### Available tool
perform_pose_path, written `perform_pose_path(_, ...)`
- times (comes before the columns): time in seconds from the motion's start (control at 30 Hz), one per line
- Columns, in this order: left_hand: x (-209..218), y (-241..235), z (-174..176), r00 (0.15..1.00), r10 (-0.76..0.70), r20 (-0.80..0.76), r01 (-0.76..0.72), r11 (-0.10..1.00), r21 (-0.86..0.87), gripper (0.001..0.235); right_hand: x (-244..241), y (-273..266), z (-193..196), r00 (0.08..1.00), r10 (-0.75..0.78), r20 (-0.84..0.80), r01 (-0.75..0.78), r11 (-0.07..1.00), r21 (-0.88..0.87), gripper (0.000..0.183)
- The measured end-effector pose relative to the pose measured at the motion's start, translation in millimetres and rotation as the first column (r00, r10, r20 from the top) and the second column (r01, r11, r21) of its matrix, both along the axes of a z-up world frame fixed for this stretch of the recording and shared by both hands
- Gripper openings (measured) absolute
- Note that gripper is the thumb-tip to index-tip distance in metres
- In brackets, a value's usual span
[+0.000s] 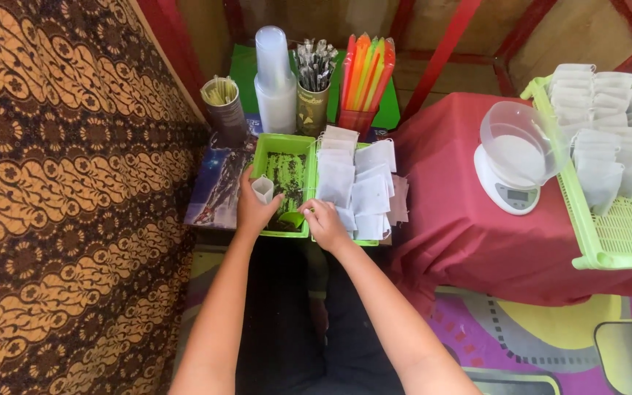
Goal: The person scoops green tea leaves from a green tray using a green plastic spoon and pours them into white tea bags. The filled tea bags are then placed into a green plastic basket on the table.
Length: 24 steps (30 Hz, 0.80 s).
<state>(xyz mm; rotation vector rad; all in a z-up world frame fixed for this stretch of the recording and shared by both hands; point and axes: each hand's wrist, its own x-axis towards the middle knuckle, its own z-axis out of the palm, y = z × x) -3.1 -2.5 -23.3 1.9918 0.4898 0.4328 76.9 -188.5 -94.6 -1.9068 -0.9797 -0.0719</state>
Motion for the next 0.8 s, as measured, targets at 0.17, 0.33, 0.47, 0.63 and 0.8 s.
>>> perform_pose_path(0.17, 0.2, 0.8, 1.8, 1.000, 0.004, 0.001, -0.004, 1.000, 0.001, 0.100, -6.0, -1.0, 10.8, 0.984, -0.050, -0.171, 0.053, 0.999, 0.011, 0.017)
perform_pose_path(0.33, 1.5, 1.9, -0.3, 1.000, 0.006, -0.004, -0.006, 1.000, 0.002, 0.102, -5.4, -5.3, 18.8, 0.917, -0.151, -0.368, 0.174, 0.984, 0.029, 0.019)
perform_pose_path(0.47, 1.6, 3.9, -5.6, 1.000, 0.014, 0.020, -0.014, 1.000, -0.007, 0.102, -4.5, -6.7, 27.8, 0.864, -0.173, -0.472, 0.254, 0.961, 0.113, 0.020)
perform_pose_path(0.63, 2.0, 6.1, -5.7, 0.999, 0.012, 0.036, -0.011, 1.000, -0.027, 0.098, -2.6, -5.9, 38.3, 0.857, -0.173, -0.485, 0.284, 0.945, 0.164, 0.020)
perform_pose_path(0.8, 3.9, 9.2, -16.2, 0.998, 0.024, 0.050, -0.023, 0.999, -0.023, 0.097, 9.6, -5.3, 21.0, 0.847, -0.159, -0.508, 0.287, 0.940, 0.185, 0.021)
